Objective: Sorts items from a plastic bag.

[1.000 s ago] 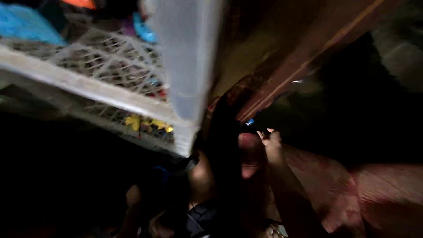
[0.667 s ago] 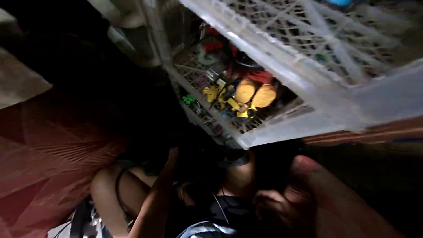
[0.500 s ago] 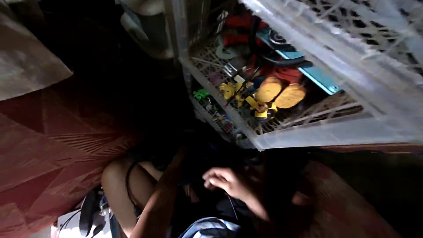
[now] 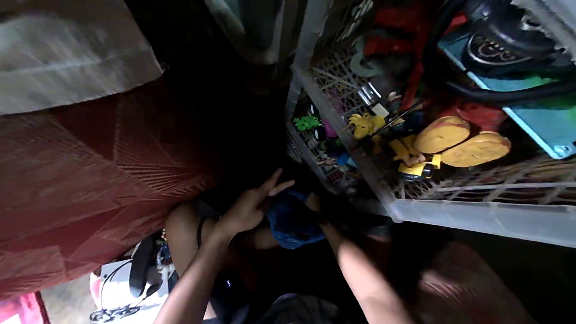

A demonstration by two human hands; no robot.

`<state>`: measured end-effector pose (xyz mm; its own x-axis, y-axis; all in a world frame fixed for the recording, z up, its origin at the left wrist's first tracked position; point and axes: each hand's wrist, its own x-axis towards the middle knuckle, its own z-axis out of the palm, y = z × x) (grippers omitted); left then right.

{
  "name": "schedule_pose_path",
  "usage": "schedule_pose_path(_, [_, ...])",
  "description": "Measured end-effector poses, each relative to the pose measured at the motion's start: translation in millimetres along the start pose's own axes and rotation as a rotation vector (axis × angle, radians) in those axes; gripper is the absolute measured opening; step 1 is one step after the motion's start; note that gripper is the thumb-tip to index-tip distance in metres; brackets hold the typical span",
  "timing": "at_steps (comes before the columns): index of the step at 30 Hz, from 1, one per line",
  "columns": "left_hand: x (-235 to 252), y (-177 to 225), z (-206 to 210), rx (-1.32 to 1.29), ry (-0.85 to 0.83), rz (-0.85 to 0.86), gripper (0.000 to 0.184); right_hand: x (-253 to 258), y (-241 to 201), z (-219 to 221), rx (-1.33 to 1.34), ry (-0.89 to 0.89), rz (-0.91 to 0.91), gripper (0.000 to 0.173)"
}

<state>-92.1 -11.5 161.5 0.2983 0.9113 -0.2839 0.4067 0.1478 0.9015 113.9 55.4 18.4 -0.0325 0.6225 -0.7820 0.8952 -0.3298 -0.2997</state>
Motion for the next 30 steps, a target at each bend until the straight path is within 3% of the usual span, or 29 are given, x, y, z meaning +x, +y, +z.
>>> schedule_pose_path(2, [-12.6,-2.0,-3.9,0.066,0.088,0.070,0.063,-13.4,-1.8,-4.8,0.140,-0.037,-0.056,0.041])
schedule_pose_path(5, [-30.8,1.0,-16.0,0.195,0.174,0.105,0.050,-62.7,-2.1,-33.8,0.452,0.045,-0.184,0.036])
schedule_pose_path(11, [-58.6,43.0,-18.0,0.490,0.051,-0.258,0.046,-140.4,3.5,-63.1,1.226,0.164,-0.311,0.019])
schedule_pose_path(13, [-61.5,56.8,-10.9,0.573,0.018,-0.359,0.045,-158.4,10.7,-66.0,1.374,0.209,-0.406,0.019])
schedule_pose_path(19, [-57.5,67.3,12.2,0.602,0.108,-0.237,0.042,-213.7,33.2,-82.0,1.423,0.408,-0.647,0.035])
schedule_pose_path(21, [-46.6,54.3,23.6,0.538,0.252,-0.163,0.058,-225.1,35.5,-80.8,1.404,0.493,-0.664,0.034])
schedule_pose_path(23, [-32.4,36.5,34.1,0.453,0.359,-0.156,0.089,-232.6,44.0,-74.1,1.378,0.530,-0.681,0.034])
schedule_pose_path(26, [-12.5,11.6,52.3,0.368,0.338,-0.241,0.108,-240.4,65.1,-59.8,1.406,0.545,-0.656,0.037])
schedule_pose_path(30, [7.7,-8.8,72.2,0.382,0.199,-0.316,0.097,-253.5,89.4,-46.9,1.454,0.638,-0.625,0.038])
